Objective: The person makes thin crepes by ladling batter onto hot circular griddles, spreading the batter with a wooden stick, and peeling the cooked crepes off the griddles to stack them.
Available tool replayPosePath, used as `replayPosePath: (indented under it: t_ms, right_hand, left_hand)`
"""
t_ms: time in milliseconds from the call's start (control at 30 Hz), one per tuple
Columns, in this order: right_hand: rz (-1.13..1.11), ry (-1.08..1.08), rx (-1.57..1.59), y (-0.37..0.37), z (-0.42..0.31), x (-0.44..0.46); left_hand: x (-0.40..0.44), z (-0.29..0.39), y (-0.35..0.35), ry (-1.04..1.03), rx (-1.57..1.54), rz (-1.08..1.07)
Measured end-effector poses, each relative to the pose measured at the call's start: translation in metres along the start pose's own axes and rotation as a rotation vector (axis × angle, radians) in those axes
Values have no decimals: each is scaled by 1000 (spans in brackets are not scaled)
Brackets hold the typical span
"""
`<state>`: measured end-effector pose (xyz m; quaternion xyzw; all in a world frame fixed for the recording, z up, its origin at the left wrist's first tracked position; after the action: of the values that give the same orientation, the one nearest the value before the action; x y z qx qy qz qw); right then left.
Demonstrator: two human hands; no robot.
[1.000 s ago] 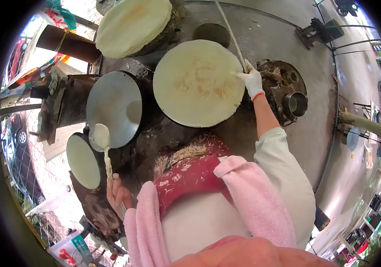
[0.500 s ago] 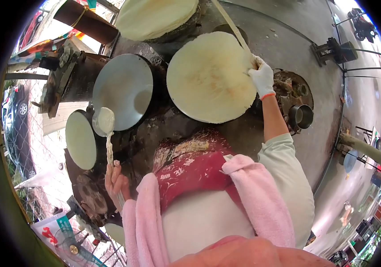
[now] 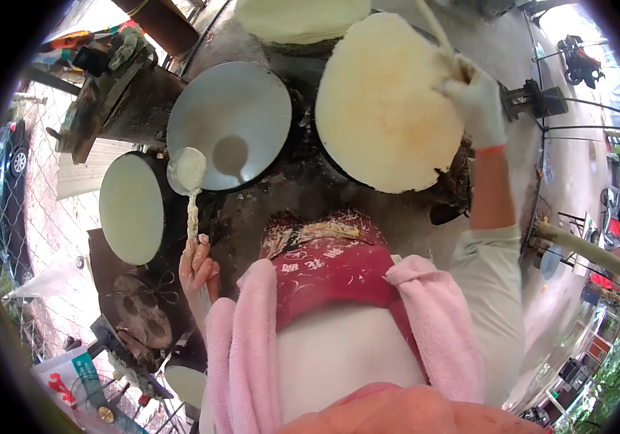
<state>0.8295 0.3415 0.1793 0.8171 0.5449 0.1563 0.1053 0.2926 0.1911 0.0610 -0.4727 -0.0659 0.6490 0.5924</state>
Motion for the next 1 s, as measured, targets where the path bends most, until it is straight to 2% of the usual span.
replayPosePath:
  t_ms: [100, 133, 300, 333, 400, 433, 500, 533, 567, 633, 733, 833, 867, 967, 1000]
  right_hand:
    - [-200, -67, 146, -13, -23, 77]
    - [-252, -126, 247, -21, -26, 101]
    - [-69, 335, -703, -78, -205, 127]
    - [-60, 512, -899, -98, -231, 129]
    - [-10, 669, -1016, -141, -239, 146]
    - [15, 748, -1070, -162, -234, 158]
    - [-76, 716, -1341, -206, -189, 197]
    - [-95, 952, -1211, -231, -173, 202]
    - [-116, 1183, -1063, -252, -155, 200]
    - [-54, 1027, -1164, -288, -114, 202]
    - [-54, 1079, -1027, -333, -42, 203]
    - [-138, 1055, -986, -360, 29, 189]
    - [-164, 1035, -966, -361, 50, 186]
    - [-200, 981, -974, -345, 73, 181]
    - [-203, 966, -993, -335, 75, 182]
  left_hand:
    - [0, 16, 25, -30, 188, 28]
    - [-2, 22, 37, -54, 235, 140]
    - [-15, 33, 76, -116, 128, 133]
    - [-20, 34, 81, -132, 112, 142]
    - [-26, 30, 95, -187, 66, 90]
    - [-32, 29, 103, -197, 68, 210]
    - [-52, 20, 113, -213, 63, 460]
    - [-56, 13, 120, -263, 7, 274]
    - [-69, 8, 118, -284, 49, 397]
    - [-99, -2, 100, -322, 126, 656]
    - [-134, -40, 104, -373, 74, 782]
    - [-166, -84, 93, -413, -75, 796]
    - [-175, -103, 97, -447, -205, 686]
    - [-204, -142, 81, -458, -467, 660]
    - [-214, -150, 73, -489, -471, 690]
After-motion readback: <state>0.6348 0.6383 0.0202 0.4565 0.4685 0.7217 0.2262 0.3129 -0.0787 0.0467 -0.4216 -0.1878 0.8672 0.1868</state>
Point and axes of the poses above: each hand's wrist, its own x-axis towards the middle knuckle, its own y-axis out of the back of the hand, z = x × y, the point moved 8 cm from there along x, towards the middle knuckle, and after that the axes turned 12 degrees about x, right-handed, at the moved point
